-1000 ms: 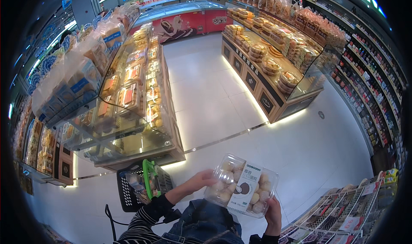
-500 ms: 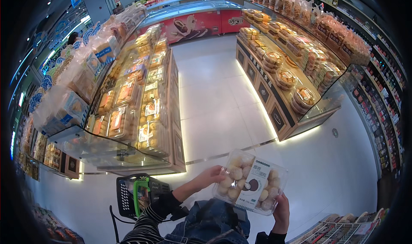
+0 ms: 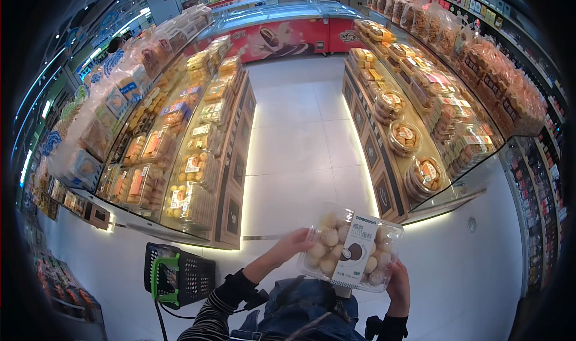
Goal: Pick up various packaged bakery and snack items and put them in a shopping basket.
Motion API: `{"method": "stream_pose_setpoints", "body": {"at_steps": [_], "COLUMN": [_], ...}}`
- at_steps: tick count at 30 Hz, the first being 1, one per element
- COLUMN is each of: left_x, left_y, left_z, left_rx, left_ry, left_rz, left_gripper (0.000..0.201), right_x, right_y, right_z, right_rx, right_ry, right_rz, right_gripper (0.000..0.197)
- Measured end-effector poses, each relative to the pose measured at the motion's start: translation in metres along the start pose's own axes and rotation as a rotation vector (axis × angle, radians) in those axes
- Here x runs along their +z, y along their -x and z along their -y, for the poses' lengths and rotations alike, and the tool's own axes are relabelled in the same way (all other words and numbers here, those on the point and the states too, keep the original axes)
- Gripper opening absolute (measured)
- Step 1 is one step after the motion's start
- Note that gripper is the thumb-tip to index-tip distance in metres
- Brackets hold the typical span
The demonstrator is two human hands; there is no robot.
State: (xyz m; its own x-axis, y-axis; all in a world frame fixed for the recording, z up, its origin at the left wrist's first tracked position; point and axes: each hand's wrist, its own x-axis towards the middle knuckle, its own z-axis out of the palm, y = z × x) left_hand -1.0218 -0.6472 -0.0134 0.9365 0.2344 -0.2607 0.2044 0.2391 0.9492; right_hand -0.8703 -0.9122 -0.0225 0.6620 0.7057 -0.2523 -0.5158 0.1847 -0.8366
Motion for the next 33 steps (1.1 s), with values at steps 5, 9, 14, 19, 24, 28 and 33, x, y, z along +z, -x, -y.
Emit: {"method": "stream_pose_setpoints", "body": {"at_steps": [5, 9, 14, 19, 24, 28, 33], "left_x": [0.023, 0.031, 0.025, 0.015, -0.011, -0.032, -0.068], "left_y": [-0.034, -0.052, -0.083, -0.129, -0.195, -0.253, -0.321], "left_z": [-0.011, -0.015, -0.015, -0.038, -0.054, -0.073, -0.11], "left_rx": [-0.045, -0.07, -0.085, -0.03, -0.117, -0.096, -0.088], "left_ry": [0.004, 0.034, 0.052, 0.115, 0.137, 0.096, 0.083], "left_rz": [-0.084, -0.136, -0.137, -0.012, 0.028, 0.073, 0.119], "left_gripper": [0.035, 0.034, 0.034, 0.035, 0.037, 0.038, 0.035], "right_x": [-0.026, -0.042, -0.041, -0.051, -0.05, -0.049, -0.034], "right_y": [-0.038, -0.062, -0.081, -0.114, -0.159, -0.207, -0.272], "right_z": [0.031, 0.037, 0.057, 0.072, 0.092, 0.101, 0.12], "right_rx": [0.049, 0.104, 0.123, 0.078, 0.057, 0.045, 0.037], "right_ry": [-0.042, -0.03, -0.048, -0.018, 0.011, 0.025, 0.001], "right_rz": [0.08, 0.092, 0.066, 0.03, -0.06, -0.082, -0.139], "right_gripper": [0.047, 0.047, 0.048, 0.051, 0.05, 0.051, 0.047]}}
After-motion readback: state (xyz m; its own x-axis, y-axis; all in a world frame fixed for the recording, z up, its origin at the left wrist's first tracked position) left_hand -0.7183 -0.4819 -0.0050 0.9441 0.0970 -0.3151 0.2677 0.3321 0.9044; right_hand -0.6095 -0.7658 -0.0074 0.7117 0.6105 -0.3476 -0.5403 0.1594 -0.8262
